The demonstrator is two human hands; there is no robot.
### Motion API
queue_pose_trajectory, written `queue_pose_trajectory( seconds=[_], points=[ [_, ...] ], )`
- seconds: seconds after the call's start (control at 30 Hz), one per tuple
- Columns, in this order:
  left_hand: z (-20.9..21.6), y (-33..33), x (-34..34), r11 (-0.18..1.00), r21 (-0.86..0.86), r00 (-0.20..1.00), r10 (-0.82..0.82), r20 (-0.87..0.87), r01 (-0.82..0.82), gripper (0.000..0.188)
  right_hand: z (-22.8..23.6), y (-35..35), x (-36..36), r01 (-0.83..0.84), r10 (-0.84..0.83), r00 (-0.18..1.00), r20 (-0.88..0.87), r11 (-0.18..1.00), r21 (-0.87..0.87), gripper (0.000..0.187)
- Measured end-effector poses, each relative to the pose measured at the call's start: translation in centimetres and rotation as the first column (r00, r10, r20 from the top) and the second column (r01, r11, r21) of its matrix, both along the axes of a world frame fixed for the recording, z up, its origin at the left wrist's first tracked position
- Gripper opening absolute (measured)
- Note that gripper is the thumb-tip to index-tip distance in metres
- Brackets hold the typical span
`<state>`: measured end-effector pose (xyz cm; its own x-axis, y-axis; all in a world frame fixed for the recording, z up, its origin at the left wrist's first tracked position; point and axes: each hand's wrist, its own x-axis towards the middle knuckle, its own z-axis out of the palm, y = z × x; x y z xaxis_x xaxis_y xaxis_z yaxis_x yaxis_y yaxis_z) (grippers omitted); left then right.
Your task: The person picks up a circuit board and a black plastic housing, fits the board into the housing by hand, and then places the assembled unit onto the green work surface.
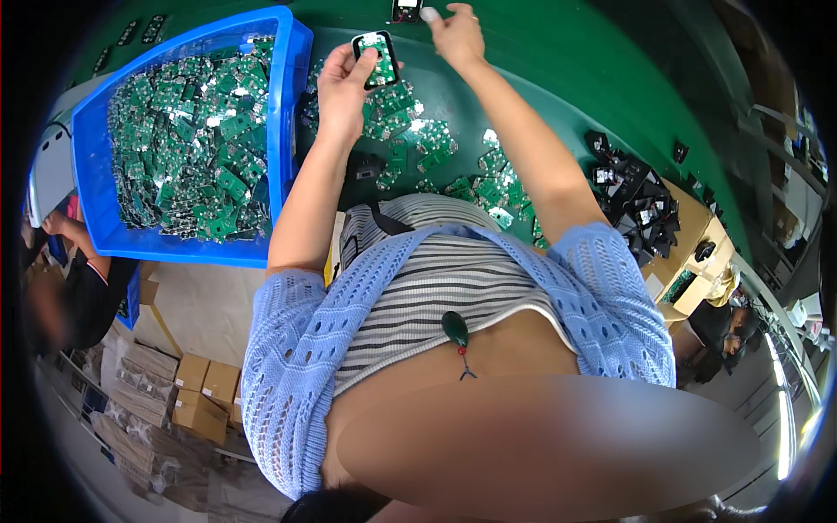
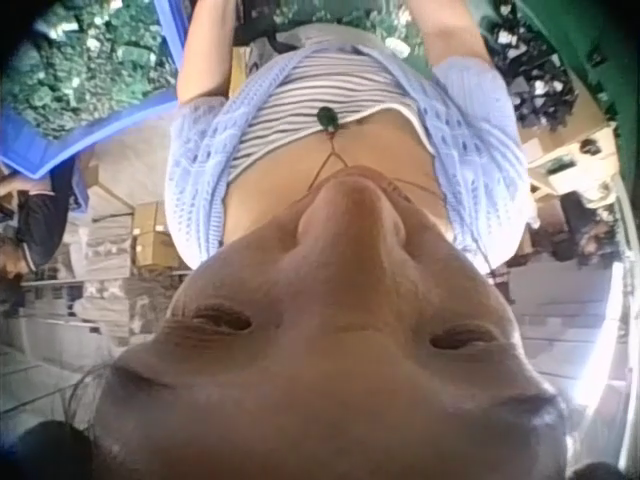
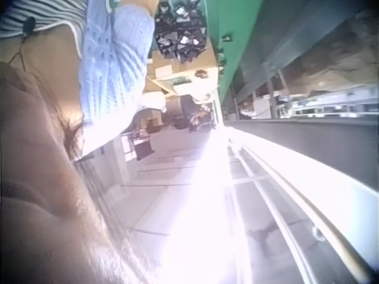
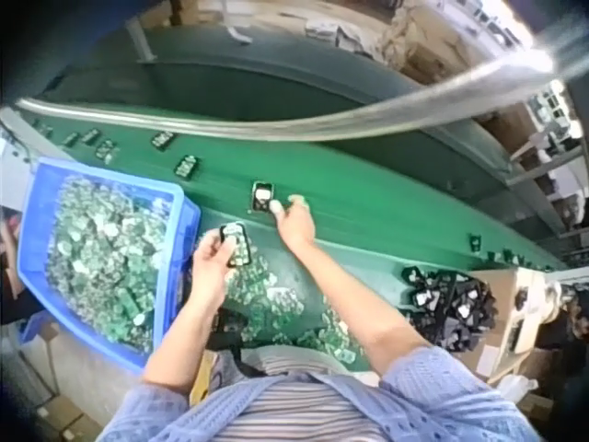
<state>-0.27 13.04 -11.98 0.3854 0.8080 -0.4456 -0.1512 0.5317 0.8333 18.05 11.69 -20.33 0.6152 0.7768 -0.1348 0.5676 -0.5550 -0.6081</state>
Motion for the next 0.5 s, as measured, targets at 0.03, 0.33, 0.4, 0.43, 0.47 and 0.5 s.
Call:
queue_pose_trajectory(
  seconds=[0.03, 0.33, 0.4, 0.43, 0.47, 0.5],
  points=[
    [-1.2, 0.7, -0.4, 0.999, 0.043, 0.998, 0.029, -0.052, -0.026, 0.015, 1.3, 1.8, -1.3, 0.066, -0.117, 0.967, -0.227, 0.973, -0.221, 0.050],
    [-12.3, 8.3, 7.5, 0.954, 0.295, 0.988, -0.006, -0.154, 0.051, 0.015, -3.3, -1.0, 3.3, 0.065, -0.052, 0.952, -0.303, 0.997, 0.033, 0.022],
    [-18.0, 10.9, 10.8, 0.972, 0.225, 0.978, -0.022, -0.208, 0.069, 0.011, -1.6, -3.8, 3.2, 0.025, 0.002, 0.939, -0.344, 0.997, 0.075, 0.021],
    [-17.9, 9.7, 13.5, 0.971, 0.232, 0.997, -0.067, 0.050, 0.054, 0.015, 0.2, -6.1, 4.3, -0.010, 0.008, 0.984, -0.177, 1.000, -0.007, 0.017],
    [-17.7, 9.2, 15.2, 0.948, 0.274, 0.980, -0.124, -0.156, 0.164, 0.018, 1.7, -8.4, 4.6, 0.012, -0.013, 0.983, -0.181, 1.000, -0.005, 0.023],
    [-17.5, 9.1, 16.4, 0.913, 0.305, 0.922, -0.156, -0.354, 0.271, 0.020, 2.6, -10.4, 5.1, -0.024, 0.025, 0.995, -0.093, 1.000, 0.007, 0.022]
  ],
)
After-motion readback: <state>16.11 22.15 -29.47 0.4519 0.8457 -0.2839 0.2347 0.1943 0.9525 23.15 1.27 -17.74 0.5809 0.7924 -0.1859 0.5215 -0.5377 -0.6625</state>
